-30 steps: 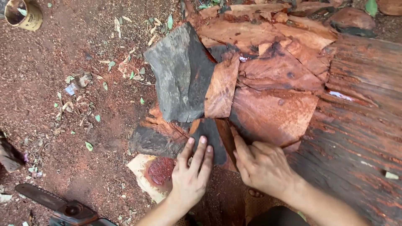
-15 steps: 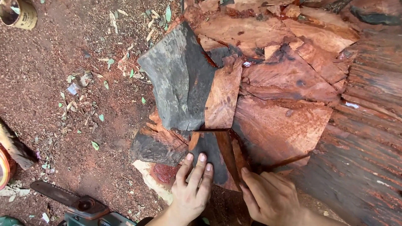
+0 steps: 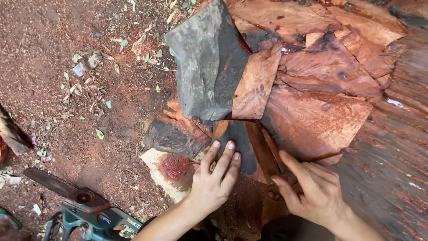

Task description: Mixing wood filler on a cardboard palette and applying it to cracks in a large wooden log using a wooden stick.

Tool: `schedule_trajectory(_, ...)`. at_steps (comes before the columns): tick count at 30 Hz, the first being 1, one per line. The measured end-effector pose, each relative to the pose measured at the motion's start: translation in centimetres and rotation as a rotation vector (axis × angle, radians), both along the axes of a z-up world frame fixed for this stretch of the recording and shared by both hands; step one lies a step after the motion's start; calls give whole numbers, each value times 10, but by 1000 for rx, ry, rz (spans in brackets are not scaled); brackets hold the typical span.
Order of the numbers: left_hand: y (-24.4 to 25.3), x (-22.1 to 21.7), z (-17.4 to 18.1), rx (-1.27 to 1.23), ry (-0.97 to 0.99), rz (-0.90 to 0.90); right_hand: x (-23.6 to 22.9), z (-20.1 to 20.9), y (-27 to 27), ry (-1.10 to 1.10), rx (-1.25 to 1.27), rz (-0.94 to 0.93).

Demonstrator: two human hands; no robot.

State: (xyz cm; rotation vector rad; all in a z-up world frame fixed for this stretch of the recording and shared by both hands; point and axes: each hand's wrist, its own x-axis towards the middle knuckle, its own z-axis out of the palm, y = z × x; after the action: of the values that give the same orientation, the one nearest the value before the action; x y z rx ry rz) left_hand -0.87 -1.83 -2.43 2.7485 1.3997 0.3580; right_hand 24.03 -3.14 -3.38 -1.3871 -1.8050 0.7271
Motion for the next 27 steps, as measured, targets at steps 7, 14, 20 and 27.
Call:
schedule_trajectory(7, 0, 1, -2, 22, 5, 8, -9, 3, 4, -17, 97, -18)
schedule_trajectory(14, 1, 2, 2, 28, 7, -7, -4, 5, 1, -25, -1, -25)
schedule_trajectory(20, 1, 2, 4, 14, 11, -2, 20, -37, -13, 239, -14, 81)
schedule_trajectory(27, 2, 0, 0, 28, 21, -15, 0, -9, 5, 110, 73, 20)
